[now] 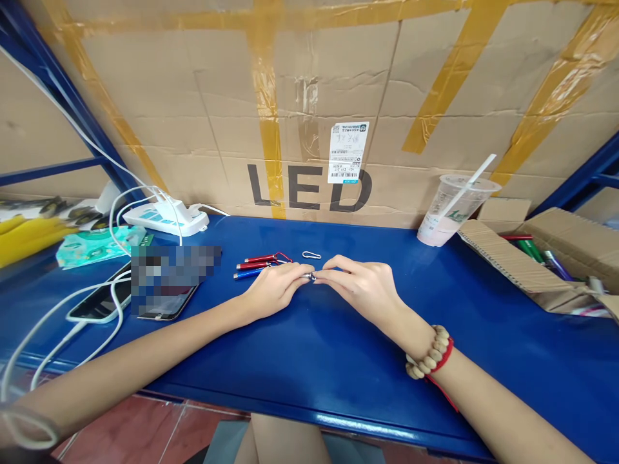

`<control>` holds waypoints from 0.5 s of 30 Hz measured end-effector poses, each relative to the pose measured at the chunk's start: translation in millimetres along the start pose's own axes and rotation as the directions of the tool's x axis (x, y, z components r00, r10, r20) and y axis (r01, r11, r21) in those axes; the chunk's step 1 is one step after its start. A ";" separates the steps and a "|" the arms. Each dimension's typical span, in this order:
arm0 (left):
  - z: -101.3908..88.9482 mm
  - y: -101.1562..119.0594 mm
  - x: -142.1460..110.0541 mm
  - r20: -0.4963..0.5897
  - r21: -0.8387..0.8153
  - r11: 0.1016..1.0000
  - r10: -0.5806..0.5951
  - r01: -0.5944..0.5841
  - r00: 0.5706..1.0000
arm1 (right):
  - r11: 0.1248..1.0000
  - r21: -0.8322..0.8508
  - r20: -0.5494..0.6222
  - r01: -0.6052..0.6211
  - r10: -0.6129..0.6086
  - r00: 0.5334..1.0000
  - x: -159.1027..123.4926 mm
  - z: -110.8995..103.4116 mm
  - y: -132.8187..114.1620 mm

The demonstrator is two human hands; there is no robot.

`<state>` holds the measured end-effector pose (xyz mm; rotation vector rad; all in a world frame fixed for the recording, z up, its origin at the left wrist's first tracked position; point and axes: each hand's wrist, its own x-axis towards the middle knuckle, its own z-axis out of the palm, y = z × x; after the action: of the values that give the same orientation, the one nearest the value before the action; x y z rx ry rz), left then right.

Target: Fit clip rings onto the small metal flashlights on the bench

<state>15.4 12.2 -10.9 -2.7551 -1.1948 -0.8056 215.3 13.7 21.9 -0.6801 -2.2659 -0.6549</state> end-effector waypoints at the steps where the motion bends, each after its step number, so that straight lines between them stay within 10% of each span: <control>1: 0.0 0.0 0.3 -0.004 0.006 1.000 0.007 -0.007 1.000 | 1.000 0.006 -0.021 0.010 -0.010 1.000 -0.1 0.2 0.1; 15: 3.3 19.0 -3.0 -0.044 -0.055 0.987 0.151 -0.153 0.988 | 0.953 0.295 0.064 -0.067 0.050 0.997 -9.1 13.8 3.8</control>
<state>28.3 -2.5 -12.0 -2.8187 -0.9554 -0.8874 217.2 22.3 7.4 -0.6194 -2.3203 -0.2591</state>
